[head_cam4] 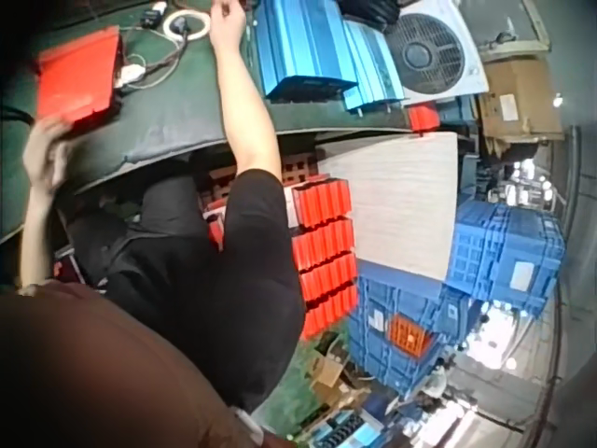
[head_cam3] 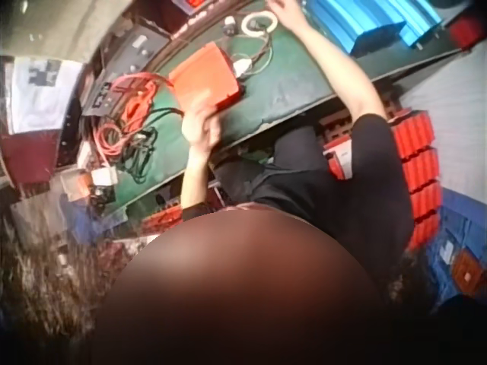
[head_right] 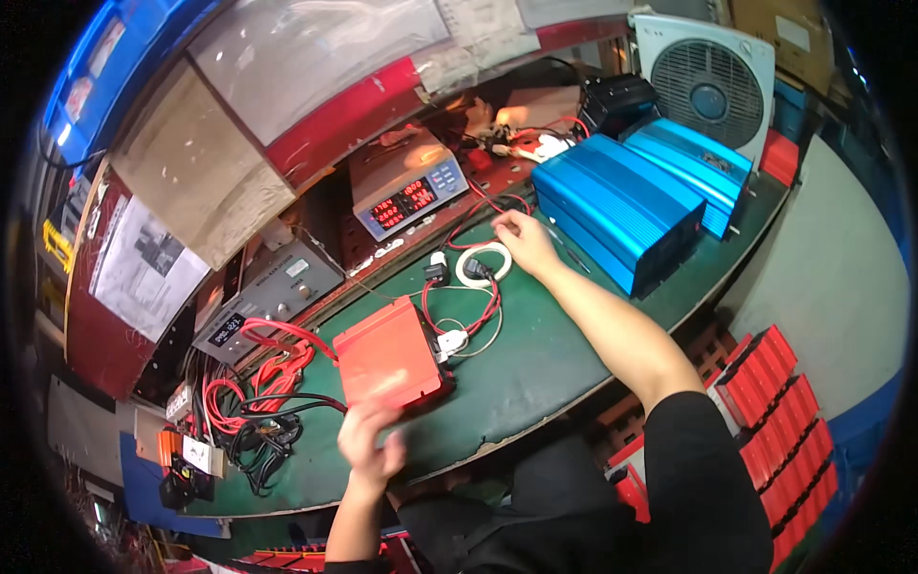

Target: Testing and inspecting electronic units at a factory workbench.

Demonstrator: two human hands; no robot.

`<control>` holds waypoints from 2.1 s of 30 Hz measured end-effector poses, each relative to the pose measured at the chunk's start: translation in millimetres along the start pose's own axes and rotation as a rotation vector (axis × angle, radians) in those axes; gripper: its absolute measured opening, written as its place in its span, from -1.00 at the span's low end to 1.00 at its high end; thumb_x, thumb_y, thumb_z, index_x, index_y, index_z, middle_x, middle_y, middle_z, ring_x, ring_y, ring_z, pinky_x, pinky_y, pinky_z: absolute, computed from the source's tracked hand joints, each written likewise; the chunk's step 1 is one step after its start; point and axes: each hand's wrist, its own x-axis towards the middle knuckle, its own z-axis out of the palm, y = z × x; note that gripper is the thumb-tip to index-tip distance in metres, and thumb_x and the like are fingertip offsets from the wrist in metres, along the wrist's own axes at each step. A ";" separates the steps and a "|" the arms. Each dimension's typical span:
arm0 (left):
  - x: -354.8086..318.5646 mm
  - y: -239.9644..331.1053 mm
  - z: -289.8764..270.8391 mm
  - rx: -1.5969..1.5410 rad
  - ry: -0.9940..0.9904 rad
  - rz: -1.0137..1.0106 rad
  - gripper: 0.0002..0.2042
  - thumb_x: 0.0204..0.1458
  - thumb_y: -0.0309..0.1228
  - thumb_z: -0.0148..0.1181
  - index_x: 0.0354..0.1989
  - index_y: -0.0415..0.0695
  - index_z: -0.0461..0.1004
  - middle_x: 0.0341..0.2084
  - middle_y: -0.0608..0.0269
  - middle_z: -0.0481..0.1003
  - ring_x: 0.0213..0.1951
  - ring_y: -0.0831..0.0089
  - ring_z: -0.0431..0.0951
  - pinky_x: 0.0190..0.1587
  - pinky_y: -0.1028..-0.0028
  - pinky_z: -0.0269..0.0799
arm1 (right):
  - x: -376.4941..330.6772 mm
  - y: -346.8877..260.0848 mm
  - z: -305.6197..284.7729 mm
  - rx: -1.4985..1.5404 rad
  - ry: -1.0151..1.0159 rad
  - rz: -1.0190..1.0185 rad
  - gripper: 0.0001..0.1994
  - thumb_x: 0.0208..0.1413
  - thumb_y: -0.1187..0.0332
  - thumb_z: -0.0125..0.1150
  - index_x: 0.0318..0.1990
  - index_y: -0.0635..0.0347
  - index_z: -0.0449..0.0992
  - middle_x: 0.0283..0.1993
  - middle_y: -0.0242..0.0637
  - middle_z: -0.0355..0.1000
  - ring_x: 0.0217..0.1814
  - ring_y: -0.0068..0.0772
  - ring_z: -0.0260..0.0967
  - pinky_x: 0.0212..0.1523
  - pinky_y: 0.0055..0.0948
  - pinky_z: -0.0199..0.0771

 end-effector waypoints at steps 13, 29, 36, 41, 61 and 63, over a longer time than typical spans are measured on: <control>-16.9 -223.3 20.8 -0.570 0.361 -0.918 -0.64 0.31 -0.19 -0.05 -0.45 -0.20 0.40 -0.61 0.35 0.39 -0.60 0.57 0.38 -0.52 0.55 0.32 | 22.2 -4.5 20.1 -0.514 0.308 0.168 -0.60 0.16 -0.01 0.10 -0.43 0.15 0.59 -0.47 -0.05 0.51 -0.33 0.08 0.50 -0.32 -0.06 0.42; 12.0 -235.1 35.9 -0.306 0.674 -0.749 -0.46 0.21 -0.59 -0.02 0.34 -0.18 -0.04 0.10 0.04 0.31 -0.18 0.43 0.56 -0.31 0.61 0.46 | 26.4 -2.5 30.6 0.176 -0.029 0.231 -0.65 0.31 0.25 0.05 -0.53 0.22 0.43 -0.70 -0.59 0.12 -0.66 -0.76 -0.04 -0.62 -0.58 -0.12; 20.8 -239.0 34.0 -0.449 0.642 -0.891 -0.28 0.24 -0.52 0.00 0.45 -0.07 -0.31 0.00 0.00 0.38 -0.36 0.37 0.61 -0.39 0.58 0.48 | 25.7 -5.8 26.7 0.092 -0.032 0.202 -0.66 0.31 0.25 0.04 -0.51 0.22 0.44 -0.70 -0.58 0.12 -0.67 -0.75 -0.03 -0.62 -0.56 -0.10; 10.3 -245.6 30.1 -0.500 0.655 -0.891 -0.30 0.25 -0.53 -0.01 0.44 -0.06 -0.30 0.00 0.04 0.39 -0.36 0.40 0.60 -0.40 0.59 0.47 | 24.4 -8.8 34.7 0.033 -0.066 0.186 -0.64 0.32 0.26 0.04 -0.53 0.25 0.44 -0.69 -0.52 0.17 -0.64 -0.72 0.03 -0.59 -0.57 -0.02; 7.7 -245.0 33.3 -0.526 0.677 -0.865 -0.35 0.23 -0.57 0.00 0.40 -0.08 -0.22 -0.01 0.10 0.42 -0.43 0.49 0.56 -0.48 0.66 0.37 | 22.9 -7.2 31.8 0.011 -0.088 0.164 -0.65 0.31 0.26 0.03 -0.51 0.26 0.45 -0.69 -0.50 0.20 -0.64 -0.72 0.06 -0.58 -0.59 0.02; 13.6 -243.0 36.8 -0.528 0.670 -0.881 -0.32 0.22 -0.57 0.02 0.42 -0.07 -0.23 -0.02 0.10 0.43 -0.44 0.48 0.56 -0.49 0.65 0.38 | 20.1 -9.8 26.3 -0.003 -0.082 0.164 -0.65 0.31 0.26 0.03 -0.50 0.26 0.46 -0.69 -0.51 0.20 -0.64 -0.72 0.06 -0.59 -0.59 0.01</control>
